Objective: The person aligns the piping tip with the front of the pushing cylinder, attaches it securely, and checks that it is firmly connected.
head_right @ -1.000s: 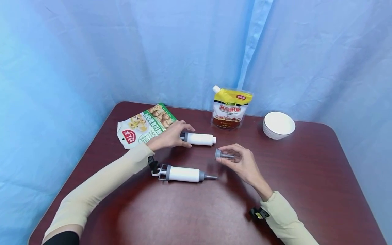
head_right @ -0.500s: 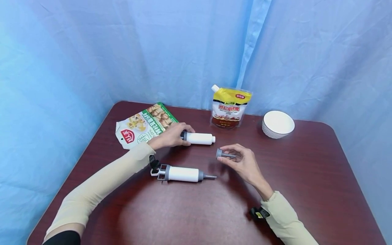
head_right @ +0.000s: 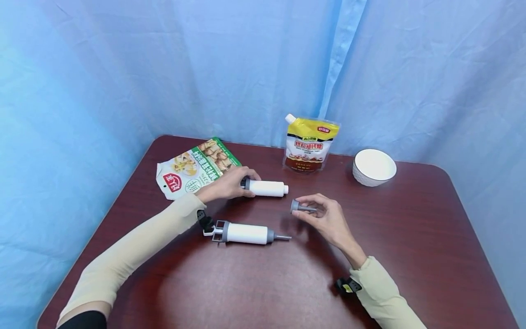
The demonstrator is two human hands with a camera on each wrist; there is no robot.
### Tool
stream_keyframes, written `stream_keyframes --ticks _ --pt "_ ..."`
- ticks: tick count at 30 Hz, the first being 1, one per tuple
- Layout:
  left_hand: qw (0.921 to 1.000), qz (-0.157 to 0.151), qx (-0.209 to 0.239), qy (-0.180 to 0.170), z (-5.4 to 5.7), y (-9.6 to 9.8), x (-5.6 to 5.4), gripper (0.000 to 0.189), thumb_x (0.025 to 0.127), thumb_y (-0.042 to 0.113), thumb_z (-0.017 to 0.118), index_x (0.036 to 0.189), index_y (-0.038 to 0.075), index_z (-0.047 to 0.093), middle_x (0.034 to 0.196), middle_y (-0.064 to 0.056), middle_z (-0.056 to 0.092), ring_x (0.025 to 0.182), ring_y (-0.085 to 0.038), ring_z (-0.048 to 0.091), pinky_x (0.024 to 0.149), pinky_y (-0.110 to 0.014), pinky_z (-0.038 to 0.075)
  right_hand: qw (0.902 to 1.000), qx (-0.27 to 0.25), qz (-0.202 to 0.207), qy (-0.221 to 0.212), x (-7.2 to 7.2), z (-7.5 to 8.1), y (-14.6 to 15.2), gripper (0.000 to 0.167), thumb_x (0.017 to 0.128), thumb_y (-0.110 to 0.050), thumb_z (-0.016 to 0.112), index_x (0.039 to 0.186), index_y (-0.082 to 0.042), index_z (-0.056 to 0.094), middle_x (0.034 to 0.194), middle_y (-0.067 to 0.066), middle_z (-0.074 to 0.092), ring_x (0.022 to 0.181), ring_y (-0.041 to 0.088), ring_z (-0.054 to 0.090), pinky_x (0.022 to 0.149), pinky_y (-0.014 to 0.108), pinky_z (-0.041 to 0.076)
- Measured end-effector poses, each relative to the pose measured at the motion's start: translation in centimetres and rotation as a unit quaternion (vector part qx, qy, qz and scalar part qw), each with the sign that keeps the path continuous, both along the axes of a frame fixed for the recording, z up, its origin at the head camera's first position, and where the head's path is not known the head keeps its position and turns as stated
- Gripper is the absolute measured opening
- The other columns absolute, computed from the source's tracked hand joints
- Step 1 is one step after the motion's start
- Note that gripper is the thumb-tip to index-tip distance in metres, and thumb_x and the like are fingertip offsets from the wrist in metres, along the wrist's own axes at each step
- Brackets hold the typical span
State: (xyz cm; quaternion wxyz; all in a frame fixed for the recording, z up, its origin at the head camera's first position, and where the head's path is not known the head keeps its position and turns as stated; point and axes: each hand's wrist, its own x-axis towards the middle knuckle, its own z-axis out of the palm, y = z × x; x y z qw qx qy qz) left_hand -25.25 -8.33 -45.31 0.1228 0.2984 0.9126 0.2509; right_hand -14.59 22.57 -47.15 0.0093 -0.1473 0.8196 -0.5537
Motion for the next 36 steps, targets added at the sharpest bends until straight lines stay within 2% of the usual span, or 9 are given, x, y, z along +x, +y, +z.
stream_keyframes --ticks 8,16,20,24,28,36 --pt "0.9998 -0.003 0.017 0.004 0.6 -0.8 0.8 0.040 0.091 0.022 0.082 0.128 0.011 0.070 0.122 -0.011 0.070 0.110 -0.025 0.063 0.096 -0.040 0.050 0.9999 -0.009 0.000 -0.012 -0.1 0.1 0.1 0.030 0.091 -0.014 0.082 0.119 -0.010 0.074 0.112 0.013 0.074 0.088 0.010 0.072 0.080 0.021 0.060" --pt "0.9990 -0.006 0.043 0.013 1.3 -1.2 1.6 0.042 0.091 0.024 0.082 0.130 0.011 0.069 0.123 -0.010 0.070 0.111 -0.024 0.061 0.102 -0.044 0.045 0.9994 -0.013 0.005 -0.032 -0.1 0.2 0.2 0.031 0.092 -0.018 0.081 0.121 -0.009 0.074 0.116 0.014 0.074 0.092 0.011 0.073 0.083 0.021 0.060" --pt "0.9986 -0.011 0.048 0.020 1.5 -1.2 2.1 0.042 0.091 0.024 0.083 0.129 0.012 0.069 0.123 -0.008 0.071 0.109 -0.022 0.061 0.099 -0.041 0.047 0.9993 -0.013 0.012 -0.034 0.0 0.4 0.2 0.032 0.093 -0.018 0.080 0.123 -0.009 0.073 0.119 0.015 0.074 0.093 0.014 0.074 0.084 0.021 0.060" --pt "0.9986 -0.011 0.049 0.012 1.8 -1.2 2.6 0.042 0.091 0.024 0.083 0.129 0.013 0.070 0.124 -0.008 0.070 0.107 -0.021 0.059 0.095 -0.038 0.048 0.9991 -0.015 0.012 -0.038 0.0 0.4 0.2 0.033 0.093 -0.018 0.080 0.124 -0.009 0.073 0.120 0.015 0.074 0.095 0.016 0.074 0.085 0.021 0.060" --pt "0.9984 -0.012 0.054 0.006 2.1 -1.2 2.9 0.042 0.092 0.024 0.082 0.130 0.013 0.070 0.124 -0.007 0.070 0.107 -0.020 0.059 0.095 -0.037 0.049 0.9992 -0.012 0.009 -0.036 0.0 0.4 0.2 0.034 0.093 -0.018 0.080 0.125 -0.009 0.073 0.119 0.015 0.074 0.095 0.015 0.074 0.086 0.020 0.060" --pt "0.9963 -0.031 0.078 0.019 2.6 -1.6 3.5 0.041 0.090 0.022 0.084 0.128 0.011 0.071 0.120 -0.007 0.072 0.105 -0.019 0.061 0.094 -0.037 0.050 0.9994 -0.003 -0.001 -0.036 -0.1 0.5 0.4 0.035 0.093 -0.020 0.080 0.126 -0.011 0.073 0.119 0.011 0.075 0.097 0.011 0.073 0.086 0.020 0.059"
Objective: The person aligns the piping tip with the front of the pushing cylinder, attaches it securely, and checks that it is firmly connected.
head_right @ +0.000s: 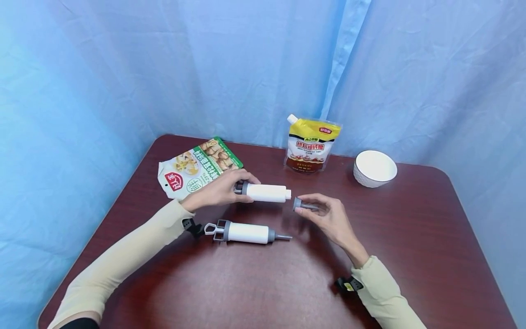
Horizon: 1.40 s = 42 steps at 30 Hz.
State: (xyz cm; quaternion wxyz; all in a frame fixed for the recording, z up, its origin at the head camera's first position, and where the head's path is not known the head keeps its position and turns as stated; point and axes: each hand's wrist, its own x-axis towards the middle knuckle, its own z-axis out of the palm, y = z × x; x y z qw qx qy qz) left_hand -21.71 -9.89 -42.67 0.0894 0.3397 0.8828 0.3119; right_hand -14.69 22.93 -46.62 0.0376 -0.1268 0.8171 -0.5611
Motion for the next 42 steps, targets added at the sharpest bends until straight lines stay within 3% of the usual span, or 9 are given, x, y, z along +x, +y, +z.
stream_keyframes --ticks 7,12,19,29,42 --pt "0.9997 -0.005 0.025 -0.007 0.3 -0.2 0.4 0.042 0.088 0.023 0.086 0.126 0.014 0.072 0.118 -0.005 0.072 0.103 -0.017 0.059 0.095 -0.042 0.053 0.9999 -0.013 -0.004 0.001 0.1 0.1 0.0 0.033 0.093 -0.019 0.080 0.125 -0.010 0.073 0.118 0.011 0.075 0.097 0.009 0.073 0.087 0.020 0.060" --pt "0.9994 -0.010 0.031 -0.011 0.5 -0.3 0.7 0.042 0.087 0.025 0.086 0.126 0.016 0.072 0.118 -0.003 0.072 0.102 -0.015 0.059 0.093 -0.039 0.053 0.9994 -0.033 -0.006 -0.002 0.1 0.0 0.0 0.032 0.094 -0.015 0.079 0.124 -0.008 0.073 0.116 0.006 0.075 0.095 0.009 0.072 0.082 0.021 0.060" --pt "0.9984 -0.038 0.037 -0.022 0.8 -0.3 1.2 0.041 0.088 0.023 0.086 0.125 0.016 0.071 0.118 -0.001 0.072 0.102 -0.014 0.059 0.092 -0.038 0.053 0.9993 -0.036 -0.007 -0.004 0.2 0.0 -0.1 0.033 0.093 -0.015 0.079 0.125 -0.007 0.072 0.114 -0.003 0.074 0.092 0.009 0.072 0.080 0.021 0.060" --pt "0.9966 -0.063 0.028 -0.046 1.0 -0.1 1.5 0.042 0.089 0.025 0.085 0.127 0.016 0.070 0.122 0.000 0.072 0.104 -0.014 0.059 0.096 -0.046 0.053 0.9992 -0.039 0.006 0.001 0.4 0.1 -0.4 0.033 0.094 -0.013 0.079 0.125 -0.007 0.072 0.115 0.001 0.074 0.095 0.013 0.072 0.083 0.021 0.060" --pt "0.9945 -0.070 0.026 -0.073 1.2 0.0 1.6 0.041 0.089 0.024 0.085 0.127 0.017 0.070 0.121 0.000 0.071 0.106 -0.013 0.060 0.102 -0.040 0.054 0.9991 -0.034 0.024 0.008 0.7 0.4 -0.4 0.034 0.093 -0.012 0.080 0.125 -0.008 0.072 0.120 0.008 0.073 0.097 0.014 0.072 0.085 0.023 0.061"
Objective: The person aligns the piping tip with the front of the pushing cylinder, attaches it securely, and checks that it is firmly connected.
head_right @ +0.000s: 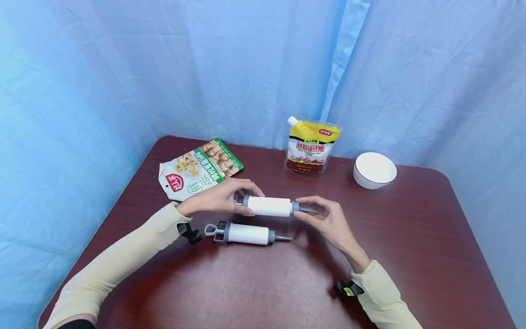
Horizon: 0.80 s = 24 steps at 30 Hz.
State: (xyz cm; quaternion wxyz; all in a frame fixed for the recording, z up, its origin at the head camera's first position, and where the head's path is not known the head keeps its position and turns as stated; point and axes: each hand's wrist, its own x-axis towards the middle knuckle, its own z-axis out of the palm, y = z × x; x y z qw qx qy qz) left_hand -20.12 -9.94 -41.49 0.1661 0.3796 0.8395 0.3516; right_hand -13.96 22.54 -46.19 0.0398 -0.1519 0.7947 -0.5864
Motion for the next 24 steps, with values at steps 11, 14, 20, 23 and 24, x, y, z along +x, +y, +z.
stream_keyframes --ticks 11,14,20,23,24 --pt "0.9999 -0.005 -0.006 -0.015 0.02 -0.16 -0.08 0.041 0.089 0.023 0.085 0.127 0.017 0.070 0.123 0.001 0.072 0.107 -0.013 0.061 0.102 -0.040 0.054 0.9997 -0.009 0.022 0.005 -0.04 -0.11 -0.05 0.039 0.090 -0.006 0.080 0.128 -0.006 0.070 0.123 0.006 0.073 0.102 0.011 0.074 0.089 0.023 0.060" --pt "0.9997 -0.007 -0.008 -0.020 -0.06 -0.20 -0.12 0.041 0.089 0.024 0.084 0.127 0.018 0.070 0.123 0.002 0.072 0.107 -0.012 0.061 0.099 -0.034 0.053 0.9997 -0.009 0.023 0.008 -0.03 -0.08 -0.10 0.039 0.089 -0.005 0.081 0.127 -0.006 0.071 0.124 0.006 0.072 0.102 0.012 0.074 0.089 0.023 0.061" --pt "0.9996 -0.008 -0.004 -0.028 -0.15 -0.25 0.00 0.040 0.088 0.024 0.085 0.125 0.018 0.071 0.122 0.002 0.073 0.108 -0.012 0.062 0.098 -0.032 0.053 0.9997 0.016 0.011 0.013 -0.02 -0.07 -0.23 0.035 0.090 -0.008 0.081 0.124 -0.010 0.073 0.122 0.008 0.073 0.098 0.012 0.073 0.085 0.022 0.061" --pt "0.9993 -0.011 0.001 -0.035 -0.20 -0.31 0.12 0.039 0.089 0.024 0.085 0.125 0.017 0.071 0.122 0.002 0.073 0.107 -0.012 0.062 0.099 -0.034 0.054 0.9995 0.022 0.011 0.017 -0.01 -0.12 -0.29 0.033 0.091 -0.009 0.081 0.123 -0.010 0.074 0.121 0.009 0.073 0.096 0.012 0.073 0.083 0.022 0.061" --pt "0.9993 -0.011 0.000 -0.037 -0.21 -0.35 0.17 0.039 0.089 0.023 0.085 0.125 0.017 0.071 0.122 0.002 0.073 0.107 -0.012 0.062 0.099 -0.034 0.054 0.9996 0.019 0.013 0.018 0.01 -0.14 -0.31 0.033 0.090 -0.008 0.081 0.123 -0.010 0.074 0.121 0.008 0.073 0.096 0.012 0.073 0.083 0.022 0.061"
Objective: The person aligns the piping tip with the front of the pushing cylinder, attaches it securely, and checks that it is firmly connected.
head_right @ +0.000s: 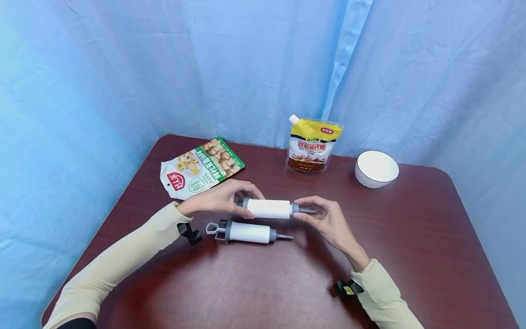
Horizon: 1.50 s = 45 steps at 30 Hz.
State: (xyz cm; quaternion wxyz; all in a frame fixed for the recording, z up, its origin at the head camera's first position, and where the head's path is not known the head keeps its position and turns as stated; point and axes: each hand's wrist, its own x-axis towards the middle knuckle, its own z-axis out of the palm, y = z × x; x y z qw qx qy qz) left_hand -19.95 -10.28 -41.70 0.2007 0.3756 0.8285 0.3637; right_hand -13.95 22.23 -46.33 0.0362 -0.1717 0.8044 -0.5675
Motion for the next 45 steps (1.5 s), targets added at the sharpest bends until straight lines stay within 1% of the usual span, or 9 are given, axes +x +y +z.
stream_keyframes --ticks 6,12,16,19,23,28,31,37,45 --pt "0.9998 -0.007 -0.004 -0.019 0.12 -0.08 -0.13 0.040 0.090 0.023 0.084 0.127 0.017 0.071 0.125 0.002 0.073 0.110 -0.012 0.064 0.100 -0.036 0.055 0.9994 -0.031 0.012 0.008 -0.01 0.06 -0.10 0.036 0.088 -0.004 0.081 0.123 -0.008 0.073 0.122 0.006 0.071 0.102 0.009 0.071 0.086 0.023 0.061" --pt "0.9986 -0.019 -0.006 -0.049 0.33 -0.26 -0.40 0.040 0.092 0.026 0.082 0.129 0.018 0.072 0.124 0.003 0.075 0.108 -0.011 0.066 0.092 -0.029 0.056 0.9985 -0.046 0.020 0.021 -0.15 0.10 -0.03 0.040 0.088 0.000 0.081 0.126 0.001 0.070 0.122 0.001 0.069 0.106 0.009 0.069 0.088 0.022 0.060" --pt "0.9963 -0.028 0.001 -0.081 0.28 -0.46 -0.58 0.040 0.093 0.027 0.081 0.131 0.018 0.072 0.124 0.003 0.074 0.108 -0.011 0.067 0.093 -0.027 0.056 0.9972 -0.059 0.030 0.036 -0.17 0.19 0.09 0.040 0.086 0.005 0.080 0.125 0.002 0.070 0.124 0.009 0.066 0.108 0.012 0.068 0.090 0.024 0.060" --pt "0.9940 -0.036 0.005 -0.103 0.21 -0.53 -0.69 0.039 0.095 0.028 0.078 0.132 0.020 0.071 0.125 0.004 0.074 0.111 -0.011 0.067 0.094 -0.029 0.055 0.9953 -0.076 0.041 0.044 -0.12 0.33 0.16 0.040 0.085 0.012 0.078 0.123 0.003 0.071 0.125 0.016 0.064 0.110 0.016 0.068 0.093 0.029 0.060" --pt "0.9919 -0.040 0.011 -0.120 0.17 -0.53 -0.75 0.038 0.096 0.027 0.077 0.133 0.021 0.071 0.125 0.004 0.074 0.112 -0.012 0.067 0.093 -0.030 0.053 0.9947 -0.080 0.042 0.048 -0.11 0.53 0.24 0.041 0.083 0.014 0.078 0.121 0.001 0.072 0.125 0.014 0.064 0.112 0.017 0.067 0.093 0.032 0.061" --pt "0.9938 -0.036 0.016 -0.104 0.16 -0.37 -0.71 0.038 0.095 0.026 0.078 0.132 0.021 0.071 0.124 0.004 0.073 0.110 -0.013 0.066 0.088 -0.029 0.053 0.9971 -0.053 0.032 0.045 -0.18 0.39 0.37 0.039 0.087 0.006 0.079 0.125 0.001 0.070 0.125 0.008 0.067 0.108 0.014 0.067 0.089 0.026 0.061" --pt "0.9952 -0.030 0.020 -0.091 0.24 -0.16 -0.57 0.039 0.093 0.026 0.080 0.130 0.021 0.071 0.122 0.005 0.073 0.109 -0.014 0.065 0.090 -0.031 0.055 0.9984 -0.039 0.014 0.038 -0.25 0.18 0.25 0.032 0.092 -0.001 0.077 0.124 -0.003 0.071 0.122 0.005 0.070 0.104 0.013 0.068 0.087 0.023 0.061" --pt "0.9971 -0.014 0.025 -0.071 0.56 0.22 -0.18 0.040 0.092 0.023 0.082 0.130 0.018 0.070 0.123 0.004 0.073 0.109 -0.013 0.065 0.097 -0.038 0.057 0.9993 -0.023 -0.027 0.013 -0.36 0.02 -0.15 0.019 0.100 -0.015 0.071 0.118 -0.009 0.073 0.113 0.002 0.073 0.090 0.011 0.074 0.083 0.028 0.063" --pt "0.9967 -0.026 0.030 -0.071 0.22 0.33 0.05 0.038 0.093 0.022 0.081 0.129 0.016 0.070 0.122 0.002 0.074 0.106 -0.011 0.065 0.092 -0.031 0.058 0.9988 0.012 -0.038 0.028 -0.56 0.18 -0.62 0.020 0.102 -0.019 0.069 0.118 -0.010 0.074 0.111 -0.001 0.075 0.092 0.008 0.070 0.081 0.021 0.059"
